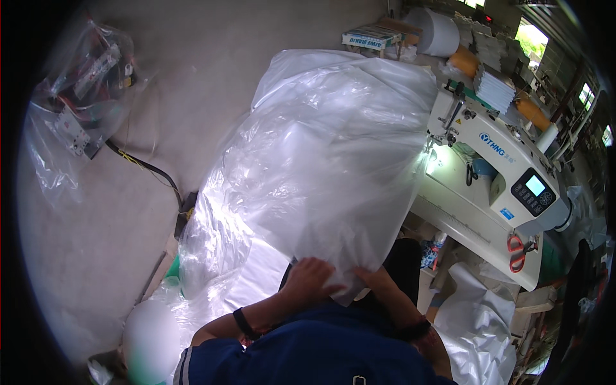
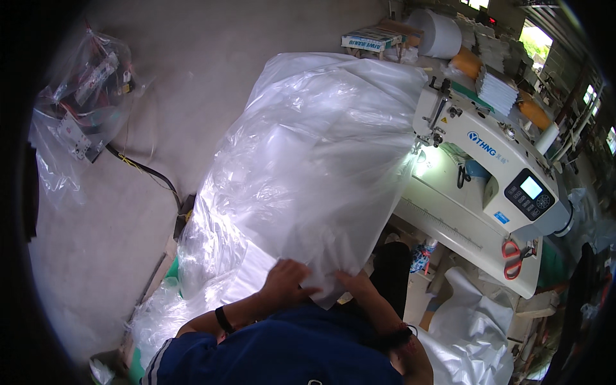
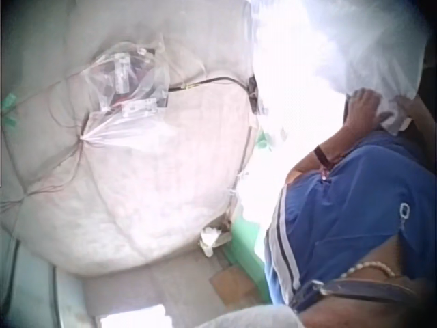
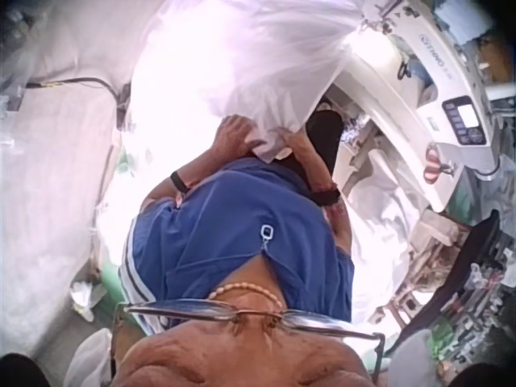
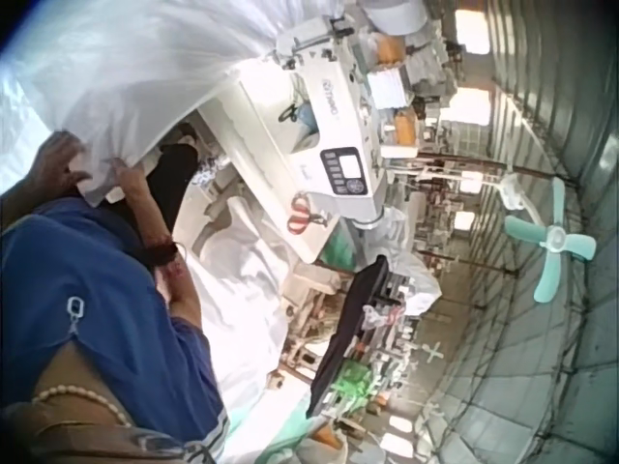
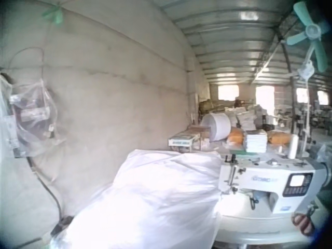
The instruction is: Sewing together edges of large white plastic liners using an industrial sewing machine.
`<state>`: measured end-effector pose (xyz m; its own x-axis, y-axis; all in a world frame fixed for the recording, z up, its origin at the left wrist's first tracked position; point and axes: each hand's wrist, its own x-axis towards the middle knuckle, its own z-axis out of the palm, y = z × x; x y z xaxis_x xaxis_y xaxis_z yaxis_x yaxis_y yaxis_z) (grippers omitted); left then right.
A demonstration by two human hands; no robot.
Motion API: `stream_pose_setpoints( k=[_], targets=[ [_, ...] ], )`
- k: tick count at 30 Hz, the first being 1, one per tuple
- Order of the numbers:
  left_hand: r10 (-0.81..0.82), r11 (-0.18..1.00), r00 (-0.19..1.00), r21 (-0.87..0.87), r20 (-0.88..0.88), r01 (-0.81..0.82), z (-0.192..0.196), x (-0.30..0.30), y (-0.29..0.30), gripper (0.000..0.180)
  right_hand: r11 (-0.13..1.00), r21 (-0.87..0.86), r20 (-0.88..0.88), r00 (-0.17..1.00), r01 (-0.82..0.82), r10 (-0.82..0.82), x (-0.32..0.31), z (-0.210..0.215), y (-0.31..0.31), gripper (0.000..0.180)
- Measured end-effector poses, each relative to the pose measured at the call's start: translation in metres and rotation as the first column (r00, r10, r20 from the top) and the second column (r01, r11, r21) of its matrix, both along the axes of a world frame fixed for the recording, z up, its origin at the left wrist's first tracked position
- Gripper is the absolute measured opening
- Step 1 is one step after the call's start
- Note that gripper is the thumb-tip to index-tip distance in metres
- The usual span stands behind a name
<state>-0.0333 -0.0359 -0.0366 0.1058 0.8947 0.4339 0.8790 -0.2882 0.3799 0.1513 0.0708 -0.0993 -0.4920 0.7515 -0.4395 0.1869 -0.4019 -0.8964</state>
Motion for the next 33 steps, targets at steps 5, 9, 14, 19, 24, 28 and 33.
stream_pose_setpoints(
  k=[5, 9, 14, 19, 24, 28, 33],
  targets=[
    [0.073, 0.926, 0.965, -0.342, -0.25, -0.158, -0.029, -0.015, 0.024, 0.04, 0.988, -0.066, 0.01, 0.99, -0.142, 0.143, 0.021, -0.007, -0.011, 0.039],
    [-0.174, 0.91, 0.969, -0.405, -0.177, 0.089, -0.037, -0.004, 0.028, 0.024, 1.0, -0.021, 0.126, 0.992, 0.004, -0.002, 0.032, -0.012, -0.02, 0.037],
    [-0.589, 0.78, 0.805, -0.215, 0.065, 0.588, -0.001, 0.014, 0.021, 0.019, 0.964, 0.232, 0.095, 0.989, -0.134, 0.114, 0.04, 0.002, -0.033, 0.029],
    [-0.602, 0.719, 0.756, -0.238, 0.256, 0.653, 0.015, 0.03, 0.007, 0.03, 0.996, -0.074, -0.376, 0.926, -0.04, 0.009, 0.044, 0.02, -0.049, 0.026],
    [-0.64, 0.737, 0.763, -0.211, 0.089, 0.642, 0.016, 0.033, 0.001, 0.035, 0.96, 0.216, -0.057, 0.979, -0.177, 0.193, 0.041, 0.024, -0.054, 0.031],
    [-0.502, 0.786, 0.813, -0.236, 0.295, 0.571, 0.008, 0.026, -0.01, 0.041, 0.997, -0.069, 0.022, 0.999, -0.036, 0.037, 0.037, 0.041, -0.058, 0.034],
    [-0.065, 0.989, 0.998, -0.135, -0.011, 0.063, -0.065, -0.022, -0.002, 0.041, 0.993, 0.035, -0.141, 0.983, -0.113, 0.117, 0.055, 0.078, -0.057, 0.034]
  ],
)
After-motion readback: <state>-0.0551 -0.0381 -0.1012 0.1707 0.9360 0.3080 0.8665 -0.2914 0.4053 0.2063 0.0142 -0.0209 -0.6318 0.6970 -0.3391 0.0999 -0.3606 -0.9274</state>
